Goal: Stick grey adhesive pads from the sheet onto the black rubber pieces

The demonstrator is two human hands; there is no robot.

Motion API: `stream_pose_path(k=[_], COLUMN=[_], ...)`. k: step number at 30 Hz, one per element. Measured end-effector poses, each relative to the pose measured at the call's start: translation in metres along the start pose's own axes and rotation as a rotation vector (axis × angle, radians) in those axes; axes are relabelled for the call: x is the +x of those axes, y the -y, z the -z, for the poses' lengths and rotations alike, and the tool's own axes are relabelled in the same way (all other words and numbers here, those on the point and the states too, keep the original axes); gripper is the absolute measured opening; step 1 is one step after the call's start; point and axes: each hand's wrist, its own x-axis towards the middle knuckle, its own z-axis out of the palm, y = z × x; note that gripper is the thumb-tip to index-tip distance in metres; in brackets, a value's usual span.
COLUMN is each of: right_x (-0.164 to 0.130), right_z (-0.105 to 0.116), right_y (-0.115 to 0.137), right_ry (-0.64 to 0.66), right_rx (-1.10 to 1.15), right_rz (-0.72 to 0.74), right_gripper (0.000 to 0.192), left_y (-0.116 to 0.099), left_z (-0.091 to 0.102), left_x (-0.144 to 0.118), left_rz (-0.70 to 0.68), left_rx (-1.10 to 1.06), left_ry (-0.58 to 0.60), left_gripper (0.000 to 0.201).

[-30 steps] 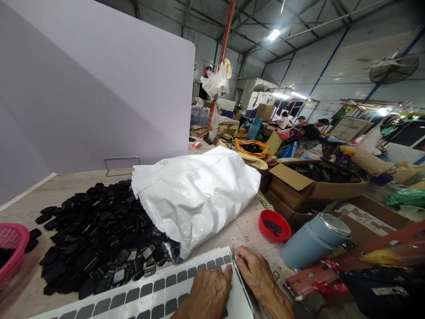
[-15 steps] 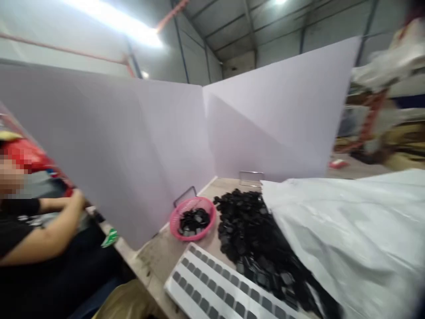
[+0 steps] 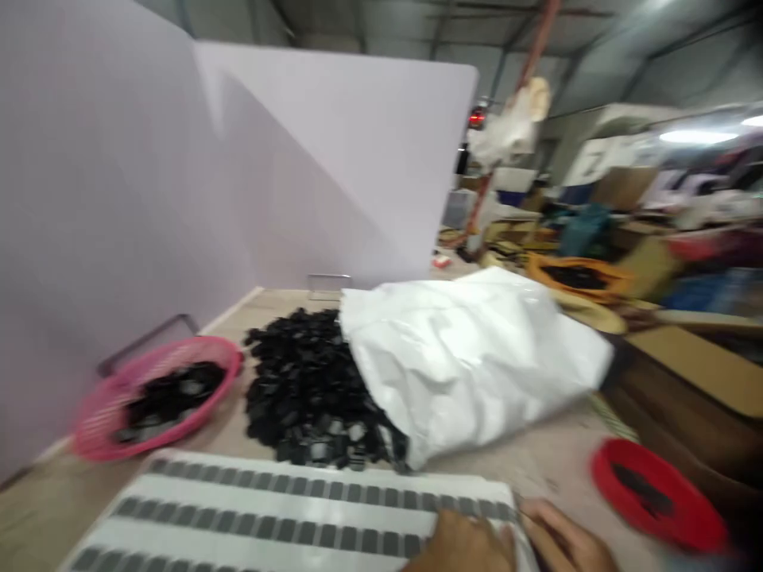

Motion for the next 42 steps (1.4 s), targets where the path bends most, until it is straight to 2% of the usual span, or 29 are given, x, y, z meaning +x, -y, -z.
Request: stream_pose_path(k=[2, 4, 6, 12, 19, 24, 30, 42], right_x=[-0.014, -0.015, -0.012, -0.013, -0.01, -0.01, -0.01, -0.009], right_z=[0.022, 0.025, 0.021, 0.02, 0.021, 0.022, 0.022, 0.021], right_y=[0.002, 0.008, 0.013, 0.019, 0.022, 0.025, 0.026, 0.025], right_ry=[0.13, 0.114, 0.106, 0.116, 0.097, 0.112, 0.116, 0.098], right_rx=[0.021, -0.026, -0.041, 0.007, 0.046, 0.054, 0.035, 0.061], right_rz=[-0.033, -0.075, -0.098, -0.134, -0.185, -0.196, -0.181, -0.135], right_gripper=[0.033, 0.027, 0.023, 0.019, 0.019, 0.019, 0.017, 0.015], left_y=[-0.018, -0.022, -0.019, -0.005, 0.003, 0.008, 0.01, -0.013], left_z=[-0.018, -0.023, -0.021, -0.019, -0.031, -0.038, -0.034, -0.018], left_x=[0.016, 0.021, 0.021, 0.014, 0.015, 0.008, 0.011, 0.014], left_rz=[-0.088, -0.128, -0.159, -0.27, -0.281, -0.307, -0.35, -0.224], left_rx=[0.184, 0.421, 0.553, 0.702, 0.783, 0.82, 0.793, 0.745], left_ry=[0.122, 0.183, 0.184, 0.167, 0.103, -0.039, 0.074, 0.213], left_gripper=[0.041, 0.046, 0.048, 0.053, 0.052, 0.051, 0.052, 0.057])
